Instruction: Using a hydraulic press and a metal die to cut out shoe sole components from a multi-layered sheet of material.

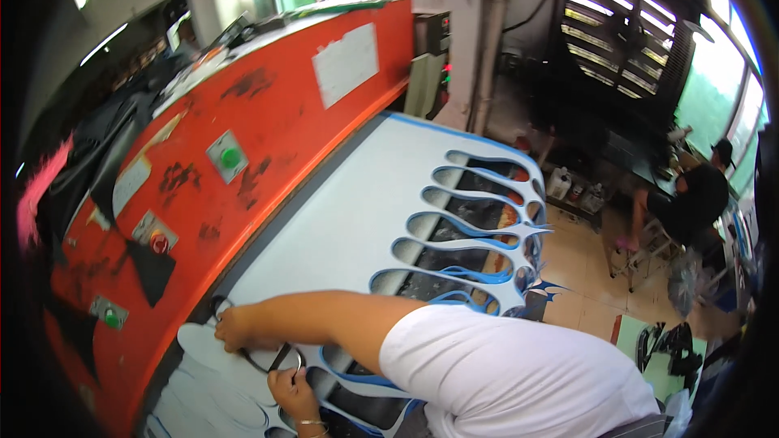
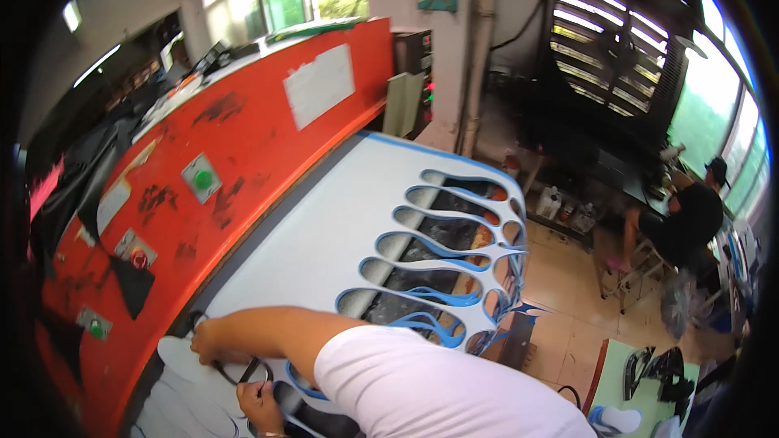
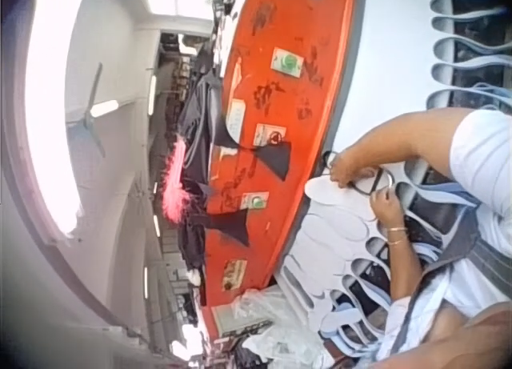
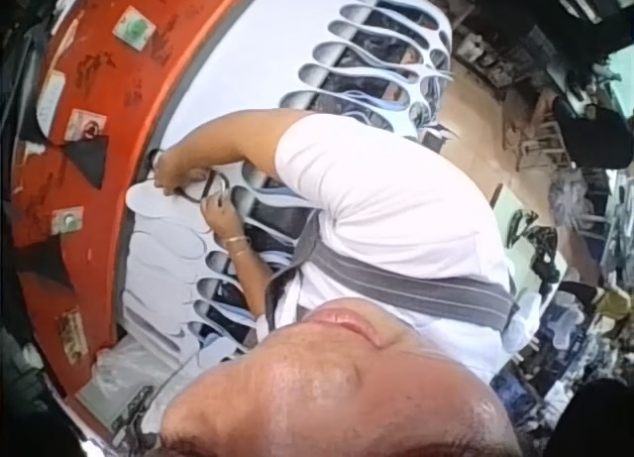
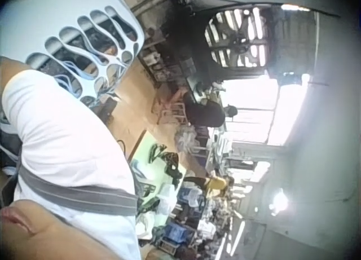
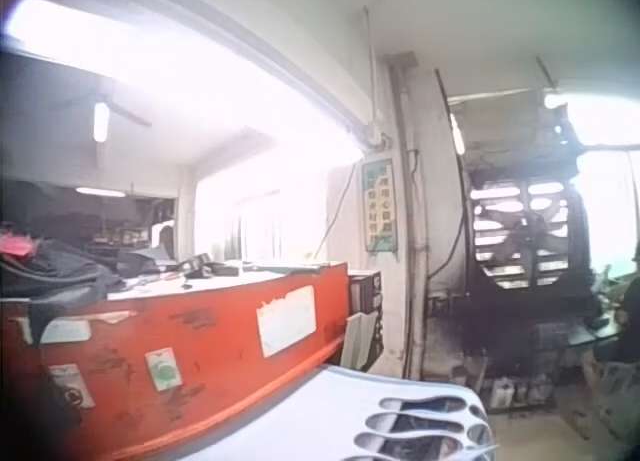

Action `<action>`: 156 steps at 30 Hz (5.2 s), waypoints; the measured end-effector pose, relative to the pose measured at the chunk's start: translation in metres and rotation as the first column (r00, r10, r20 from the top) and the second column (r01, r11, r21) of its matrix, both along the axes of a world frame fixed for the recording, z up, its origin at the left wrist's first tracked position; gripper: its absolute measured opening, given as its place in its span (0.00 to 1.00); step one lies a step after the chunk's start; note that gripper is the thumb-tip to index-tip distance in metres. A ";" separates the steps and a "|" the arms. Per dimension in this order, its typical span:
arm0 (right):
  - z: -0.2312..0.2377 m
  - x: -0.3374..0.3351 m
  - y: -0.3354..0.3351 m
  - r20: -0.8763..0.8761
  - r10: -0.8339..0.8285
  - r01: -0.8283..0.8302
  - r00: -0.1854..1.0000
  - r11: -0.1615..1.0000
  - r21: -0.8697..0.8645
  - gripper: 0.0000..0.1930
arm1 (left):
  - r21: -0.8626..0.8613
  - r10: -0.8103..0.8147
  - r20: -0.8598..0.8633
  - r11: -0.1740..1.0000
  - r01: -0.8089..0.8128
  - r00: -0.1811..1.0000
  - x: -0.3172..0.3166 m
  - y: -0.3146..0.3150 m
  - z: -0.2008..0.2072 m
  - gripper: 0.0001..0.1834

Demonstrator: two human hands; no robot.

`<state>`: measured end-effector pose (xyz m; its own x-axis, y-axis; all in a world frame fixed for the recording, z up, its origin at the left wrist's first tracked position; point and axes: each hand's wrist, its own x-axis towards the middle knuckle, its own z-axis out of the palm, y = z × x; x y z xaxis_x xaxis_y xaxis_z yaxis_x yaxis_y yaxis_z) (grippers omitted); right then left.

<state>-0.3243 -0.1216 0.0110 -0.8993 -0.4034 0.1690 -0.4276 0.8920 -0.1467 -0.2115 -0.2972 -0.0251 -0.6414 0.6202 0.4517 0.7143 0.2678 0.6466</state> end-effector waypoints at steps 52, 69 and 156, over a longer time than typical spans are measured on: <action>-0.054 0.184 0.018 0.151 -0.386 0.414 0.910 0.849 -0.328 0.46 | -0.539 0.087 -0.240 0.817 -0.207 0.967 -0.136 0.054 -0.038 0.24; 0.131 0.228 0.059 -0.391 -0.843 0.086 0.370 0.450 -0.889 0.25 | 0.355 0.330 -0.308 0.910 -0.214 0.892 -0.057 -0.066 0.121 0.10; 0.005 0.123 0.066 -0.455 0.359 -0.448 0.815 0.889 -0.100 0.13 | -0.248 0.055 -0.007 0.967 -0.055 0.998 0.052 0.013 -0.040 0.49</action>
<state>-0.2014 -0.0559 0.0163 -0.4901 -0.6333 0.5990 -0.8017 0.5972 -0.0245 -0.1598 -0.2838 -0.0646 -0.6779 0.6763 0.2882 0.6937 0.4588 0.5552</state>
